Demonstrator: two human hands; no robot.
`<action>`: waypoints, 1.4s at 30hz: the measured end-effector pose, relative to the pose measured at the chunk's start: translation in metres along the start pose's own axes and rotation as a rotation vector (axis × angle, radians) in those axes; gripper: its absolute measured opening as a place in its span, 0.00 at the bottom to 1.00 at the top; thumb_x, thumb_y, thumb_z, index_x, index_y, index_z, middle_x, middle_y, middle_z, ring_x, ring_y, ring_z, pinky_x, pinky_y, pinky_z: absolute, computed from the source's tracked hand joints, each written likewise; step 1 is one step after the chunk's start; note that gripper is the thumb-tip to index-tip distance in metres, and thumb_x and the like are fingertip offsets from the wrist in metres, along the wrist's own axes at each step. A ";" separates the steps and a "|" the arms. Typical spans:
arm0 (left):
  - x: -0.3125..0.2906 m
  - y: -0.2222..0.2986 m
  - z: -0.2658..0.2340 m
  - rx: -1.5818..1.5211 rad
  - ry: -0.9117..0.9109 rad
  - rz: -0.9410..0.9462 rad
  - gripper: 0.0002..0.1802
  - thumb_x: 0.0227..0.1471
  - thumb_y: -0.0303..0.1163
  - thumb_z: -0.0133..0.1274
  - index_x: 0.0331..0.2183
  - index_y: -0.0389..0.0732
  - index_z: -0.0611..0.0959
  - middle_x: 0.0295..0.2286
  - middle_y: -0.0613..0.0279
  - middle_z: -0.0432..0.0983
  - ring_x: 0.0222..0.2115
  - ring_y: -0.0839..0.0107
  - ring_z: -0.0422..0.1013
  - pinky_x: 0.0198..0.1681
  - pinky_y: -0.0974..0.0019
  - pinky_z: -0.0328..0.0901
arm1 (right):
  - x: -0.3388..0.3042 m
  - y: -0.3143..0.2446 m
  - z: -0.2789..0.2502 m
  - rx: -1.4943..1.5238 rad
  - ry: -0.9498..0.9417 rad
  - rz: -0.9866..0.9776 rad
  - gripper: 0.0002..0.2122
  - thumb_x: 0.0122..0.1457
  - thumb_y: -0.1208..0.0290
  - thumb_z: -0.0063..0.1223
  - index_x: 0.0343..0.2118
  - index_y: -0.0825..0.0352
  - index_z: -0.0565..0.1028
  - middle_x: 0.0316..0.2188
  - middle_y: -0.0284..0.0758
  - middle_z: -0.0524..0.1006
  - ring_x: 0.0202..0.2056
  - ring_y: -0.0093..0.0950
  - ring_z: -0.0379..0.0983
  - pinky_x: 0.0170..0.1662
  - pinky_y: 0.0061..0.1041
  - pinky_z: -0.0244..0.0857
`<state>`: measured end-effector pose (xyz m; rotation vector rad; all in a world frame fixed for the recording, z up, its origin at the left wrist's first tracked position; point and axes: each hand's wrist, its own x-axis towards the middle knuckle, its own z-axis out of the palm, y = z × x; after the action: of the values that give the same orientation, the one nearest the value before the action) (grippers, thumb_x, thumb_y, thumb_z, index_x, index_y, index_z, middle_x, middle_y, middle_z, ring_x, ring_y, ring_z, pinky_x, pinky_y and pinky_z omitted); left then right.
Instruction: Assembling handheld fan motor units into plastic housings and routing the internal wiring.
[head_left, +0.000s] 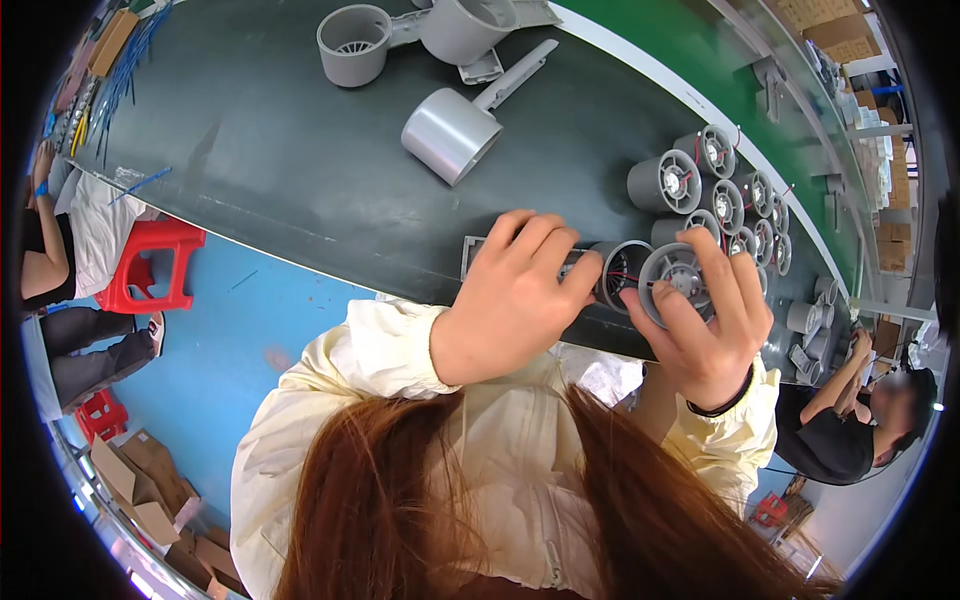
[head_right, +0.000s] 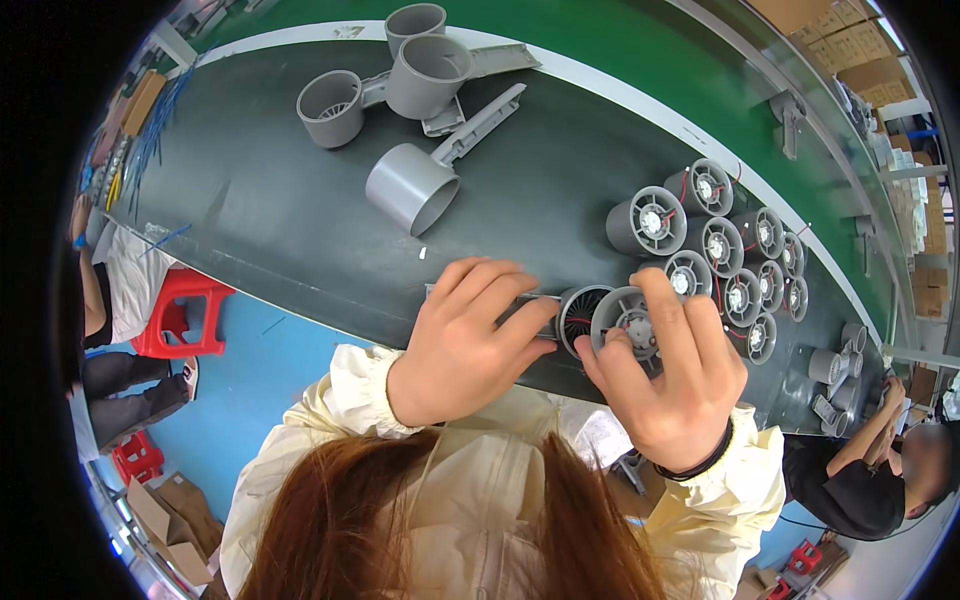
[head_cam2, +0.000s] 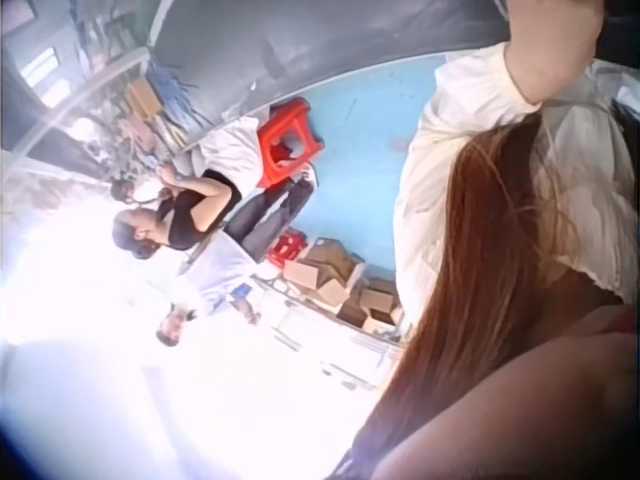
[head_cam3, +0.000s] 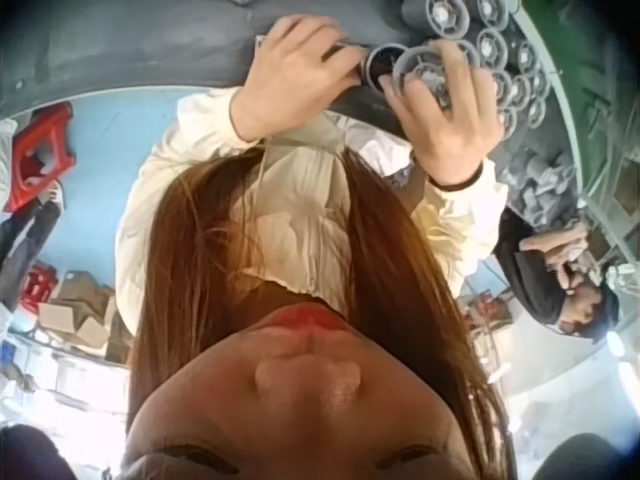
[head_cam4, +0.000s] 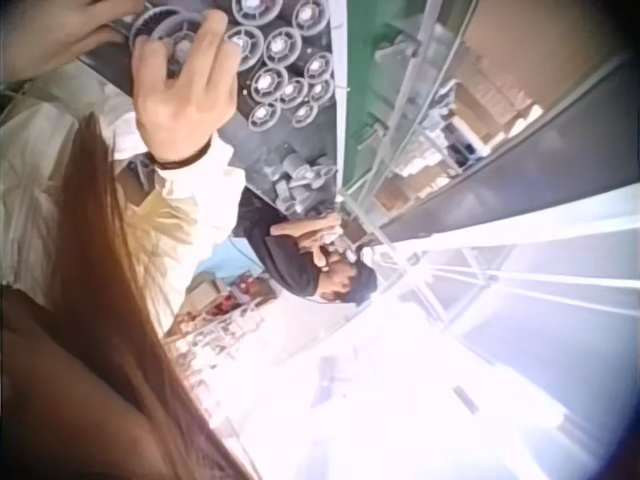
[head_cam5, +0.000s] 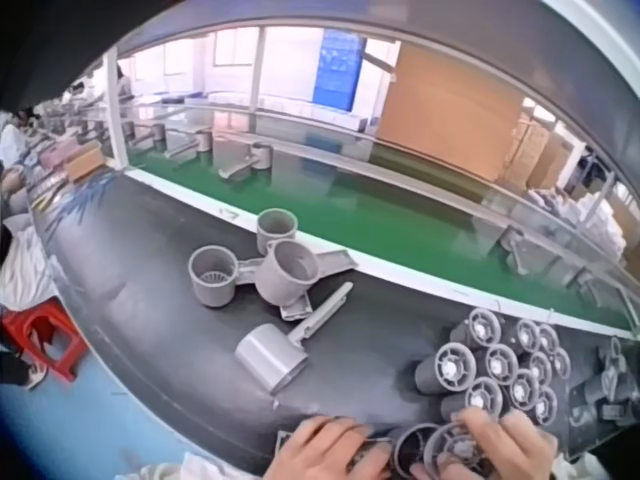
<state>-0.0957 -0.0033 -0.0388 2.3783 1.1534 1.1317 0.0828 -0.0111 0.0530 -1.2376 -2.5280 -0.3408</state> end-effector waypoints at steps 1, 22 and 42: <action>0.000 0.000 0.000 -0.015 -0.014 -0.008 0.24 0.28 0.30 0.67 0.34 0.41 0.81 0.35 0.58 0.73 0.40 0.58 0.70 0.45 0.54 0.63 | -0.001 0.000 -0.001 0.011 -0.004 0.005 0.14 0.28 0.75 0.70 0.20 0.67 0.74 0.38 0.45 0.76 0.26 0.34 0.66 0.23 0.27 0.60; -0.002 0.000 0.005 -0.073 -0.034 -0.036 0.18 0.32 0.29 0.65 0.31 0.38 0.81 0.36 0.58 0.75 0.42 0.57 0.70 0.47 0.55 0.63 | 0.001 -0.002 0.008 0.079 -0.031 0.004 0.15 0.27 0.72 0.71 0.19 0.66 0.74 0.38 0.43 0.76 0.26 0.33 0.66 0.24 0.27 0.60; 0.004 -0.008 0.008 -0.121 -0.071 -0.047 0.09 0.34 0.27 0.55 0.25 0.39 0.75 0.23 0.59 0.71 0.27 0.59 0.69 0.31 0.60 0.59 | -0.002 -0.001 0.030 0.434 0.154 0.187 0.18 0.32 0.77 0.73 0.28 0.68 0.76 0.38 0.43 0.76 0.32 0.36 0.71 0.36 0.30 0.67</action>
<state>-0.0925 0.0056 -0.0456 2.2688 1.0799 1.0620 0.0783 -0.0027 0.0248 -1.2047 -2.1781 0.1457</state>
